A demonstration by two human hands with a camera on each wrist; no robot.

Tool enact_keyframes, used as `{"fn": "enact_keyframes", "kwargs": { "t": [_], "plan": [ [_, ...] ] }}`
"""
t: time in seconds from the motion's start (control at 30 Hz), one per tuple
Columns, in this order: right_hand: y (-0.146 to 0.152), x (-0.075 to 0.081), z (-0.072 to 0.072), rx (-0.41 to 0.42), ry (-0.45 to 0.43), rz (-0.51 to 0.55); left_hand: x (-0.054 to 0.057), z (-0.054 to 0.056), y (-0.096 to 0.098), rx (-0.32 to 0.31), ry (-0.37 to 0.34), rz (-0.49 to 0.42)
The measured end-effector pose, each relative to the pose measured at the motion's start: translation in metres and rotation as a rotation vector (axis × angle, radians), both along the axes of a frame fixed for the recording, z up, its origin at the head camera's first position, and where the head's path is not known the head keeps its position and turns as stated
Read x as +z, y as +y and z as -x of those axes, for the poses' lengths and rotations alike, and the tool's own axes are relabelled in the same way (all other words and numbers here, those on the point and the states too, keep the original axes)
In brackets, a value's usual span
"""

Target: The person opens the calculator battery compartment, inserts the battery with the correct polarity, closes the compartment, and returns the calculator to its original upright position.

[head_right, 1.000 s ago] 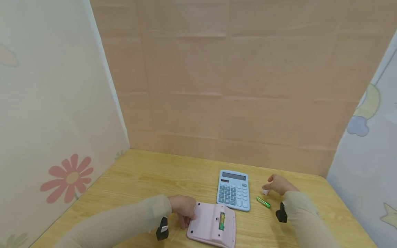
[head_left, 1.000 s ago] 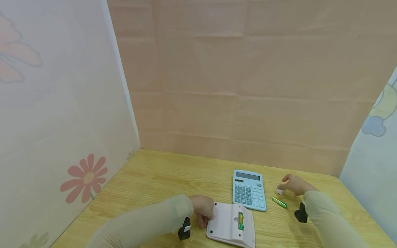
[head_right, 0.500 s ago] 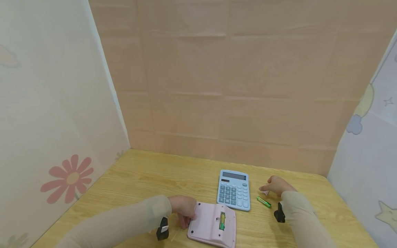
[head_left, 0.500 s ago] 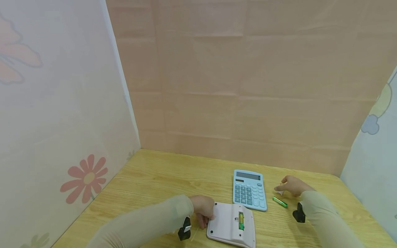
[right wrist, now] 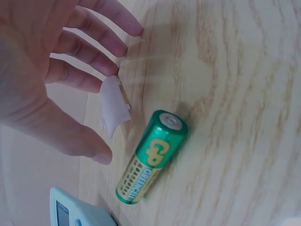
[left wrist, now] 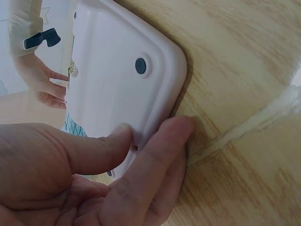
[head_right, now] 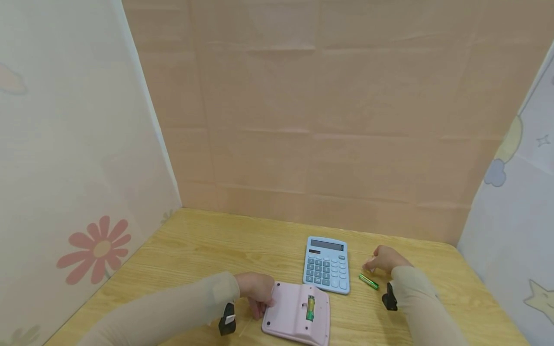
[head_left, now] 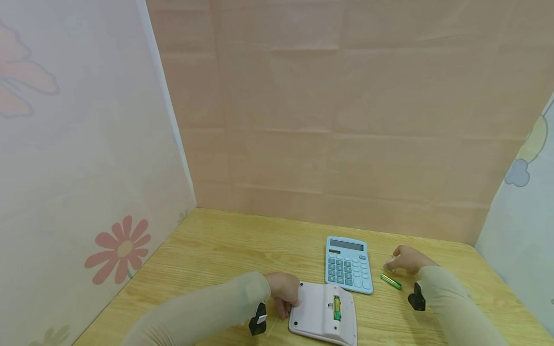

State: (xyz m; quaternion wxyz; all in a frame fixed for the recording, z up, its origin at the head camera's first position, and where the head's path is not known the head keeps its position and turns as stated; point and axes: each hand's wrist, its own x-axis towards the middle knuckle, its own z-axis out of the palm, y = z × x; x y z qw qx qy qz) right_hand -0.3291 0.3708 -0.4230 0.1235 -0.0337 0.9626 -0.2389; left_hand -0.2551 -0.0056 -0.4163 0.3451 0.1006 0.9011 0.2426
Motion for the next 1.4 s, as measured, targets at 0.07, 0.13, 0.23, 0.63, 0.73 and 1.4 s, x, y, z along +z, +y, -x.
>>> {"fn": "enact_keyframes", "kwargs": {
  "t": [0.07, 0.13, 0.23, 0.63, 0.73, 1.4],
  "plan": [
    [-0.0011, 0.0002, -0.0004, -0.005, 0.004, -0.015, 0.0004, 0.0002, -0.0002, -0.006, 0.008, 0.007],
    [-0.0025, 0.0011, -0.0009, -0.011, 0.003, -0.034, 0.0015, 0.0, -0.0005, -0.016, 0.017, 0.017],
    [-0.0042, 0.0023, -0.0016, -0.023, -0.003, -0.053, 0.0035, -0.0007, -0.0007, -0.028, 0.022, 0.022],
    [-0.0048, 0.0019, -0.0009, -0.047, -0.015, -0.075, 0.0051, -0.002, 0.0005, -0.039, 0.032, 0.038],
    [-0.0056, 0.0022, -0.0014, -0.044, -0.012, -0.086, 0.0053, -0.0019, 0.0007, -0.045, 0.034, 0.044],
    [-0.0011, 0.003, -0.0038, -0.04, -0.008, -0.044, 0.0025, 0.0011, 0.0006, -0.033, 0.012, 0.041]
  ]
}}
